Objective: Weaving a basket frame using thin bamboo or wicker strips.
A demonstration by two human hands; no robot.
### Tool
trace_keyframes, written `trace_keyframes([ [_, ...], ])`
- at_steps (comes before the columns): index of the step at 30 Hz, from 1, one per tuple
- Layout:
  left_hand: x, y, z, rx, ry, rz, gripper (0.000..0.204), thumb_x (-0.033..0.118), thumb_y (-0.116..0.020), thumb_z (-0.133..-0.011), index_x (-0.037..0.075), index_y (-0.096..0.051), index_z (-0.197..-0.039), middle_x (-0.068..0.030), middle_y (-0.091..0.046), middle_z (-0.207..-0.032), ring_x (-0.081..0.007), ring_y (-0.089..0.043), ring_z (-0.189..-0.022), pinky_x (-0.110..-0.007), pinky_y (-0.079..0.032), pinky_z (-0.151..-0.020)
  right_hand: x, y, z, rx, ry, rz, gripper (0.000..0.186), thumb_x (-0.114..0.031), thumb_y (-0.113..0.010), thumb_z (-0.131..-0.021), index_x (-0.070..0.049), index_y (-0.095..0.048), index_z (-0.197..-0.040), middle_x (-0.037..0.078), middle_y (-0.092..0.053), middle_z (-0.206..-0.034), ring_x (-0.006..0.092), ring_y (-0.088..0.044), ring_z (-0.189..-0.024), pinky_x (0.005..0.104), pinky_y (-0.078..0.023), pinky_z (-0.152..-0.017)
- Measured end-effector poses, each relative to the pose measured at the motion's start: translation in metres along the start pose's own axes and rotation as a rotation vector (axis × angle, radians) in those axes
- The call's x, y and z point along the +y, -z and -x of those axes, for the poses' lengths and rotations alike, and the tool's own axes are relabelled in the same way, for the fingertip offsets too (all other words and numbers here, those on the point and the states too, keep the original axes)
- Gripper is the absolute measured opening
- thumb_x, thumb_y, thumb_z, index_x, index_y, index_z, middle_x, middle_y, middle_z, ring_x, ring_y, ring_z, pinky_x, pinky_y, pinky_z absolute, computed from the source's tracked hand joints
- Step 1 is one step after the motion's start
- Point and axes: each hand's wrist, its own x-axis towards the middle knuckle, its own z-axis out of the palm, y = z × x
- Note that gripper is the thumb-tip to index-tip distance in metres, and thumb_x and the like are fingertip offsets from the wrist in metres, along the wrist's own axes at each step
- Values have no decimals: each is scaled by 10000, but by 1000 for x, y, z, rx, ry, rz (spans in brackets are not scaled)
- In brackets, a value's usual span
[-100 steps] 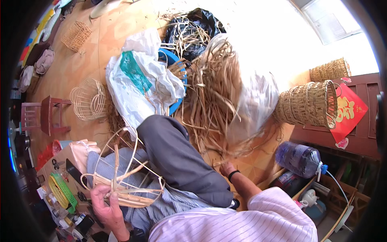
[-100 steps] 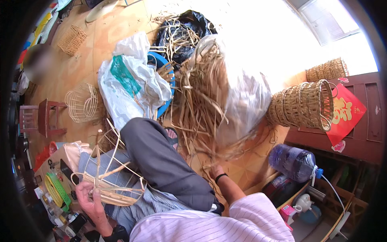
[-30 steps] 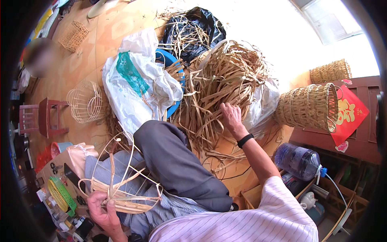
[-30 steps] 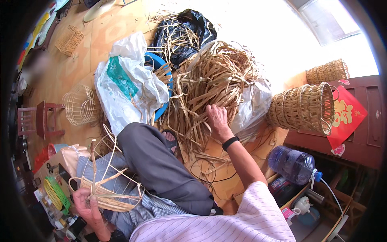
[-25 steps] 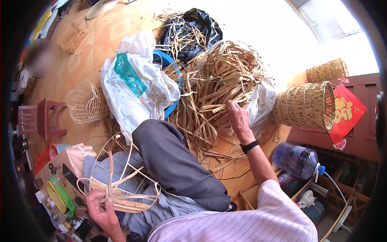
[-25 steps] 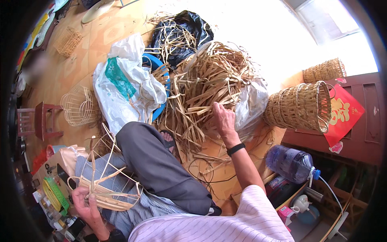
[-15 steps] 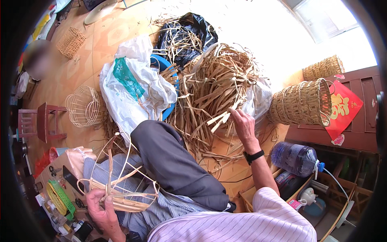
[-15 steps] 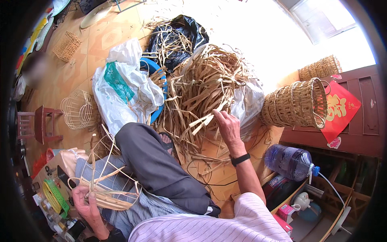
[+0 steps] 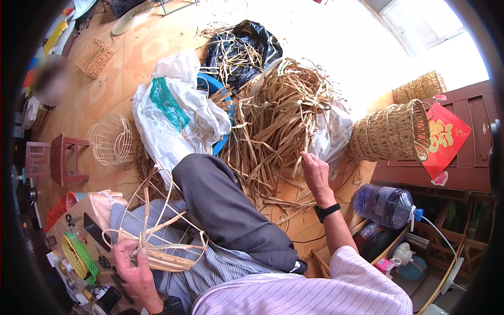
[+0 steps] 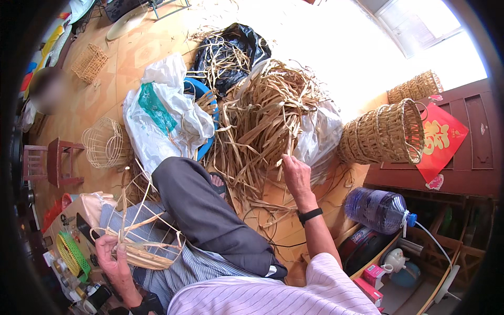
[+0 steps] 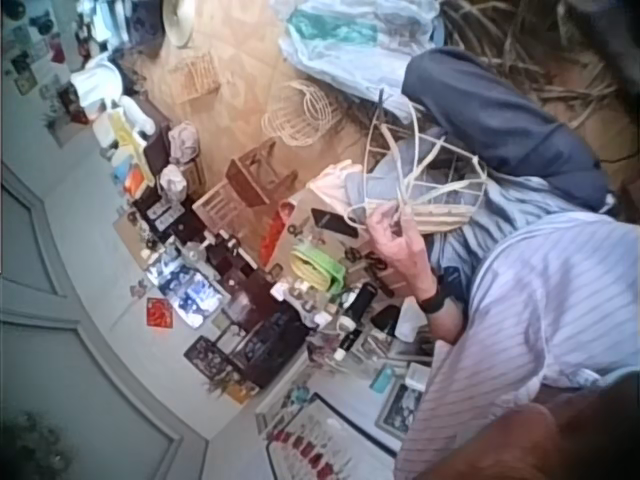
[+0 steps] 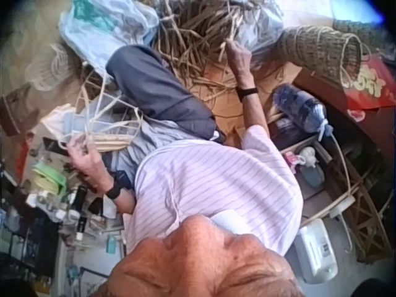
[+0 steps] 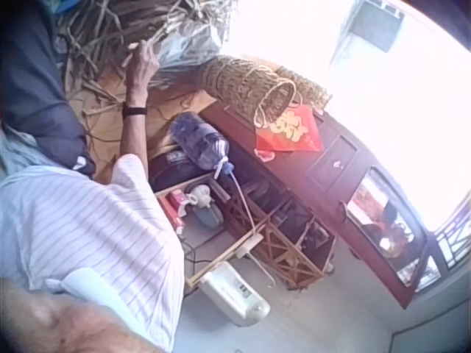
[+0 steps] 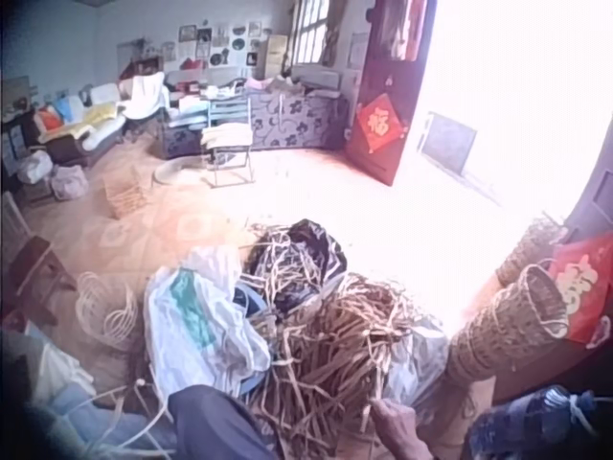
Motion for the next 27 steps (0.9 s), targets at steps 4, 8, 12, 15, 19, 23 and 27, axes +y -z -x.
trace_keyframes([
  [4,0,-5,-2,-3,2,26,296,179,-758,-988,-10,-585,-1137,-94,-633,-1014,-173,-631,-941,-306,-503,-884,46,-55,19,-239,12,177,102,-73,-603,-937,-77,-619,-1038,159,-697,-877,371,-723,-831,481,-573,-684],
  [8,-1,-1,-1,6,25,12,308,189,-767,-986,-8,-583,-1135,-93,-636,-1010,-170,-636,-929,-304,-505,-875,6,-66,-13,-233,11,106,167,-106,-619,-911,-85,-608,-1076,163,-699,-809,404,-729,-762,508,-567,-641],
  [12,0,-2,-2,-4,29,25,307,187,-768,-985,-5,-581,-1135,-95,-643,-1014,-171,-647,-931,-304,-507,-882,-16,-84,-36,-380,59,96,280,-61,-626,-871,-59,-562,-1144,192,-712,-781,384,-742,-746,499,-564,-628],
  [15,1,-2,-1,0,26,2,305,183,-768,-986,-5,-582,-1137,-98,-652,-1016,-172,-654,-942,-305,-509,-886,-16,-92,-47,-365,53,204,303,-54,-665,-840,-50,-559,-1124,199,-707,-761,365,-749,-736,481,-561,-620],
  [19,5,-4,-1,4,26,10,296,178,-765,-986,-6,-585,-1131,-97,-660,-1016,-172,-658,-947,-308,-511,-890,-1,-90,-47,-283,22,158,175,-69,-683,-846,-58,-580,-986,201,-686,-741,398,-734,-742,508,-563,-641],
  [23,4,-3,-1,6,7,-5,285,172,-762,-986,-9,-589,-1121,-94,-662,-1017,-173,-655,-932,-311,-512,-890,-10,-75,-32,-162,-85,-100,122,-48,-681,-892,-36,-594,-976,261,-680,-859,431,-708,-849,501,-557,-715],
  [27,2,-3,-2,-2,-14,9,286,173,-761,-985,-10,-588,-1121,-92,-654,-1000,-173,-644,-918,-311,-511,-882,-14,-62,2,29,-239,-684,160,-10,-649,-992,-60,-604,-1137,136,-696,-925,288,-730,-820,371,-592,-695],
])
